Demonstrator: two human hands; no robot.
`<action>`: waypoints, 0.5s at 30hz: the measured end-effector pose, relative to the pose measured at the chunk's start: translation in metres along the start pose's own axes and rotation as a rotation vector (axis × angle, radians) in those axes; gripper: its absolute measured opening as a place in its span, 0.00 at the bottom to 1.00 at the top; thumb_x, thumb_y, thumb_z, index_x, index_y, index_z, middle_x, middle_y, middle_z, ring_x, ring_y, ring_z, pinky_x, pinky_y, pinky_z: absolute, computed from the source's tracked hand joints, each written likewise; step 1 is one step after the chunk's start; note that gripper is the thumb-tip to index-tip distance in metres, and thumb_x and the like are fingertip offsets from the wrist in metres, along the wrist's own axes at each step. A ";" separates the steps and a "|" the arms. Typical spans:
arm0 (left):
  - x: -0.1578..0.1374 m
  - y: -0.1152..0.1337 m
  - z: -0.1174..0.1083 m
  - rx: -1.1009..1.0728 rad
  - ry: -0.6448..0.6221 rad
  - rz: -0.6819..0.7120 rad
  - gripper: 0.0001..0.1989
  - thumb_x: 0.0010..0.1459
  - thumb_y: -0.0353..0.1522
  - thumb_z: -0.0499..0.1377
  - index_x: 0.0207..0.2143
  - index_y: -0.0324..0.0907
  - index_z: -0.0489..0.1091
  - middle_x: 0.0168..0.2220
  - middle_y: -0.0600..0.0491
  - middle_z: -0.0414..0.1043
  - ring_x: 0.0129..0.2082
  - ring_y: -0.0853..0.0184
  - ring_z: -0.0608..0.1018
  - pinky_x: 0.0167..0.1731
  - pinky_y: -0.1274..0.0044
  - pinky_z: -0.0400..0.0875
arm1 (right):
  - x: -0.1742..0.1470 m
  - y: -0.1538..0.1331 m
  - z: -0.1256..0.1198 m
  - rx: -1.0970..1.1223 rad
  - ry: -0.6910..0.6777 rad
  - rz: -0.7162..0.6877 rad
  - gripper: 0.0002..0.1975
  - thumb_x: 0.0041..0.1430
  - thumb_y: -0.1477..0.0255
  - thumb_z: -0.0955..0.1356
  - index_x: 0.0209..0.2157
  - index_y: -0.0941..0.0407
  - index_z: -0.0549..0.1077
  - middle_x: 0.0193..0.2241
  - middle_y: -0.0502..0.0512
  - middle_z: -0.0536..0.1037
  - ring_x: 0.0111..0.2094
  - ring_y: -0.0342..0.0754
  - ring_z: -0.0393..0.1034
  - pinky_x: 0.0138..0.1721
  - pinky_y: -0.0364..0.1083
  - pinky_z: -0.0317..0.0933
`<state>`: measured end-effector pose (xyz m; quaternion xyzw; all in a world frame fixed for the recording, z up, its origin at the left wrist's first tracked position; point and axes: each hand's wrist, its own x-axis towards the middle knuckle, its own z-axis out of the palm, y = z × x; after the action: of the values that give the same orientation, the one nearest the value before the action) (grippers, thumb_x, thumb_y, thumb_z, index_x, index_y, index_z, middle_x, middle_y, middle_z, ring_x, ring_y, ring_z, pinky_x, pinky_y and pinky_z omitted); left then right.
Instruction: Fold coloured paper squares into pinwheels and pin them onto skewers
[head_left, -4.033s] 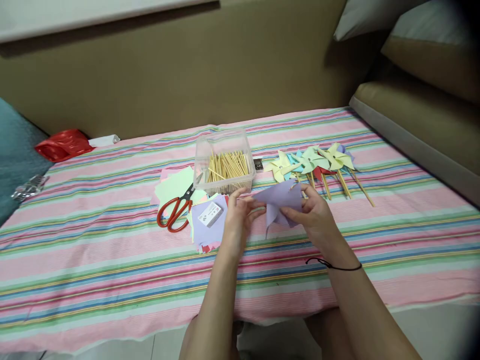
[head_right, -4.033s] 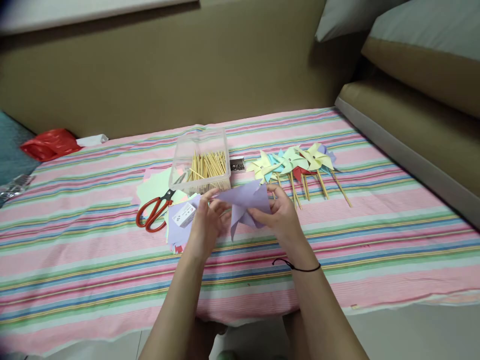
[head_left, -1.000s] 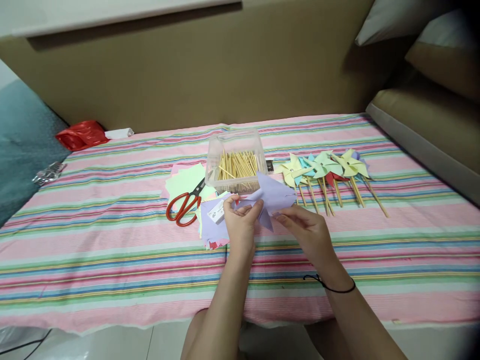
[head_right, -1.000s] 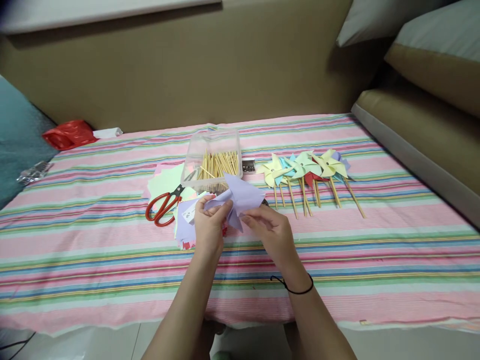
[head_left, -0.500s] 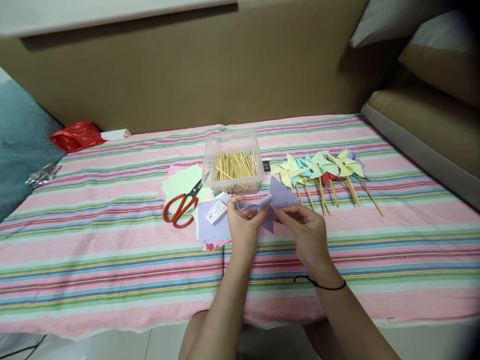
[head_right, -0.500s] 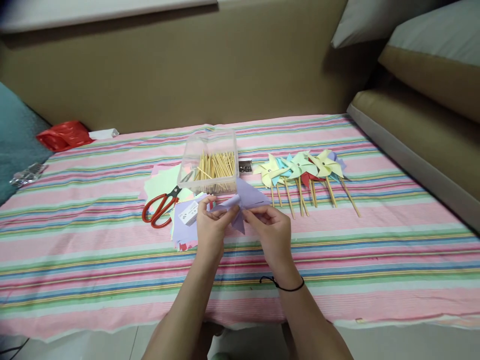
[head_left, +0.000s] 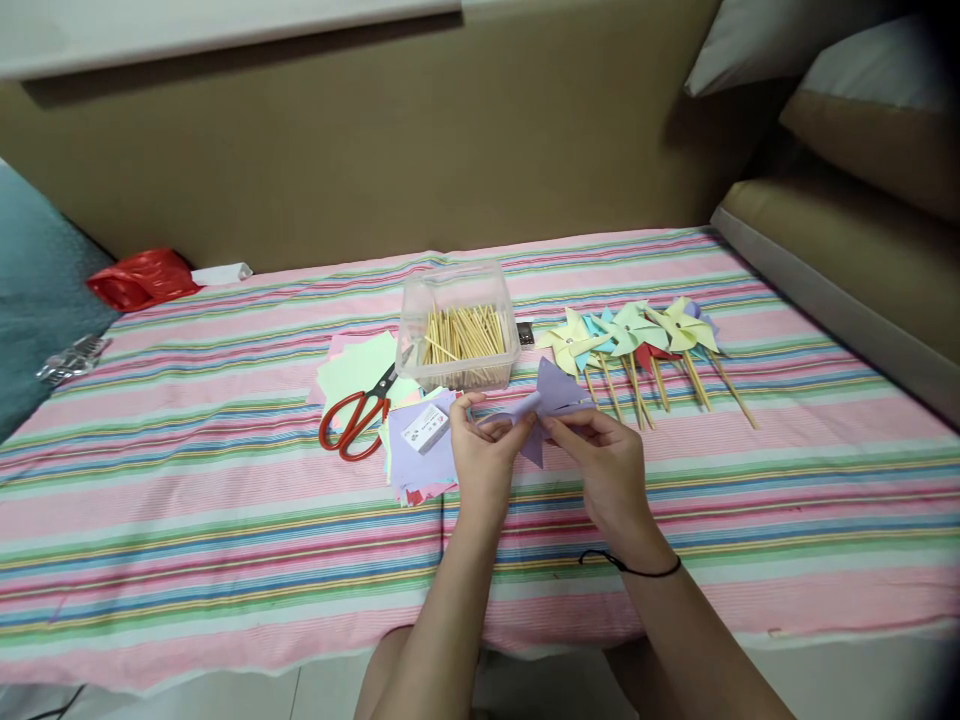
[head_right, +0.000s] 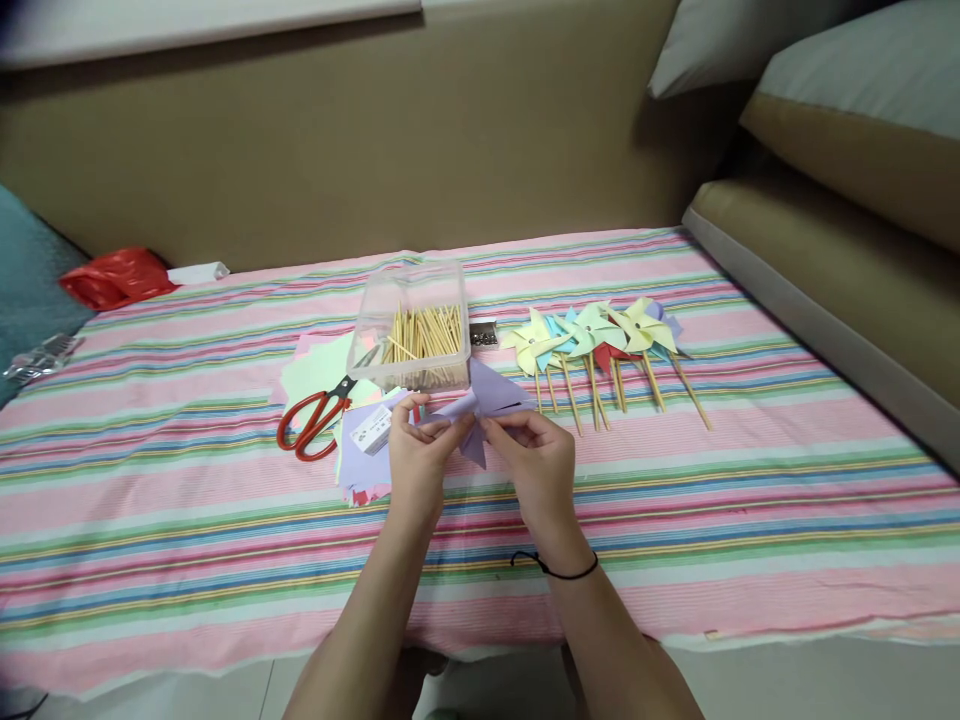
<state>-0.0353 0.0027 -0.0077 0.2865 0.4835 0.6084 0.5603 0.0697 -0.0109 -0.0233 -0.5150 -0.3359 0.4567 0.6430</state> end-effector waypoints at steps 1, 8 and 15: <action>0.000 0.000 0.000 0.001 -0.006 0.003 0.30 0.39 0.28 0.69 0.40 0.45 0.54 0.20 0.60 0.73 0.19 0.73 0.74 0.25 0.82 0.66 | 0.000 0.000 0.000 0.000 0.003 0.002 0.06 0.42 0.70 0.76 0.23 0.56 0.78 0.22 0.50 0.78 0.27 0.45 0.73 0.32 0.46 0.68; -0.001 0.000 0.001 0.006 -0.023 0.018 0.29 0.39 0.29 0.69 0.39 0.45 0.54 0.20 0.60 0.73 0.20 0.73 0.75 0.26 0.82 0.66 | -0.001 -0.001 0.004 0.046 0.043 0.023 0.13 0.41 0.70 0.77 0.26 0.56 0.71 0.21 0.47 0.77 0.25 0.43 0.72 0.31 0.43 0.67; -0.002 0.001 0.003 -0.018 -0.025 -0.003 0.29 0.39 0.29 0.69 0.39 0.45 0.55 0.22 0.58 0.74 0.21 0.72 0.76 0.26 0.82 0.66 | -0.002 -0.003 0.010 0.135 0.151 0.058 0.39 0.35 0.69 0.78 0.48 0.52 0.57 0.27 0.49 0.80 0.29 0.49 0.77 0.36 0.50 0.70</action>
<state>-0.0328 0.0017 -0.0058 0.2881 0.4714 0.6083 0.5699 0.0606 -0.0098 -0.0183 -0.5128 -0.2401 0.4567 0.6862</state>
